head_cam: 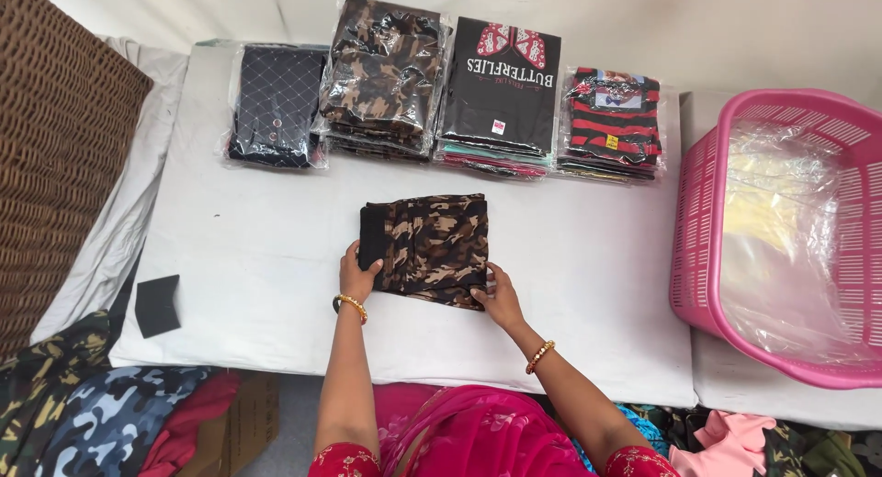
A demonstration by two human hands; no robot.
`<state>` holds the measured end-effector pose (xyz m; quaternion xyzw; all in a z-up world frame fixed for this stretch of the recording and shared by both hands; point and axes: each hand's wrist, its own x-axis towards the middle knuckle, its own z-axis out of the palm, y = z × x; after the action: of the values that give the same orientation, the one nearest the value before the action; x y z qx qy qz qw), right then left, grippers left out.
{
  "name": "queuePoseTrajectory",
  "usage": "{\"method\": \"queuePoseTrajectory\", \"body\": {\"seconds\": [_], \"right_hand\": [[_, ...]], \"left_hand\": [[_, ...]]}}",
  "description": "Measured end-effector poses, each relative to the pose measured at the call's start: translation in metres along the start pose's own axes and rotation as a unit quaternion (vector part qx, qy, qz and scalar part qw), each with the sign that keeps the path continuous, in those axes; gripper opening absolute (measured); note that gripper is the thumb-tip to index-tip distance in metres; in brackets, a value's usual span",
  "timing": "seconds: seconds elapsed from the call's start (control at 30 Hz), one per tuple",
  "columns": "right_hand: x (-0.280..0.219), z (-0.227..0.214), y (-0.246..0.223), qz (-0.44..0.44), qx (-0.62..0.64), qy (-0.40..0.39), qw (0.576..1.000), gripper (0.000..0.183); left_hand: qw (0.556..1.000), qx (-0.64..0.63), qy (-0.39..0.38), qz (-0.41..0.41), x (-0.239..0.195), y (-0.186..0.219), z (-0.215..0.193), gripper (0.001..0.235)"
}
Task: The person folds a red and black striped shirt, a camouflage-patterned garment, and a grey shirt on a white table. Each item is folded by hand and placed into a clear plastic bag, then stacked with other packaged clothes.
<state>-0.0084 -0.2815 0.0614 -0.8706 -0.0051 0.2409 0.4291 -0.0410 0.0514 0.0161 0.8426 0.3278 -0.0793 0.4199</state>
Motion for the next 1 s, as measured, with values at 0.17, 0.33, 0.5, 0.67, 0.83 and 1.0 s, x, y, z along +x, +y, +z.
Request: {"method": "queuePoseTrajectory", "body": {"seconds": [0.17, 0.33, 0.5, 0.67, 0.83, 1.0], "right_hand": [[0.007, 0.01, 0.004, 0.109, 0.128, 0.019, 0.986, 0.079], [0.013, 0.009, -0.015, 0.157, 0.14, -0.006, 0.978, 0.083], [0.021, 0.025, -0.021, 0.16, 0.248, 0.029, 0.955, 0.065], [0.008, 0.046, -0.02, 0.118, 0.258, 0.026, 0.959, 0.056], [0.007, 0.067, -0.04, 0.187, 0.193, 0.059, 0.961, 0.049], [0.006, 0.078, -0.05, 0.165, 0.201, 0.136, 0.956, 0.036]], "left_hand": [[0.99, -0.128, 0.006, -0.057, 0.027, -0.003, 0.008, 0.093], [0.98, -0.174, -0.068, -0.062, 0.051, 0.01, -0.001, 0.084], [0.977, -0.183, -0.098, 0.047, 0.08, -0.02, -0.004, 0.075], [0.963, -0.227, -0.142, -0.036, 0.081, -0.023, -0.046, 0.044], [0.988, -0.092, -0.126, -0.001, 0.099, -0.045, -0.038, 0.051], [0.979, -0.045, -0.128, 0.152, 0.084, -0.028, -0.045, 0.089]]}}
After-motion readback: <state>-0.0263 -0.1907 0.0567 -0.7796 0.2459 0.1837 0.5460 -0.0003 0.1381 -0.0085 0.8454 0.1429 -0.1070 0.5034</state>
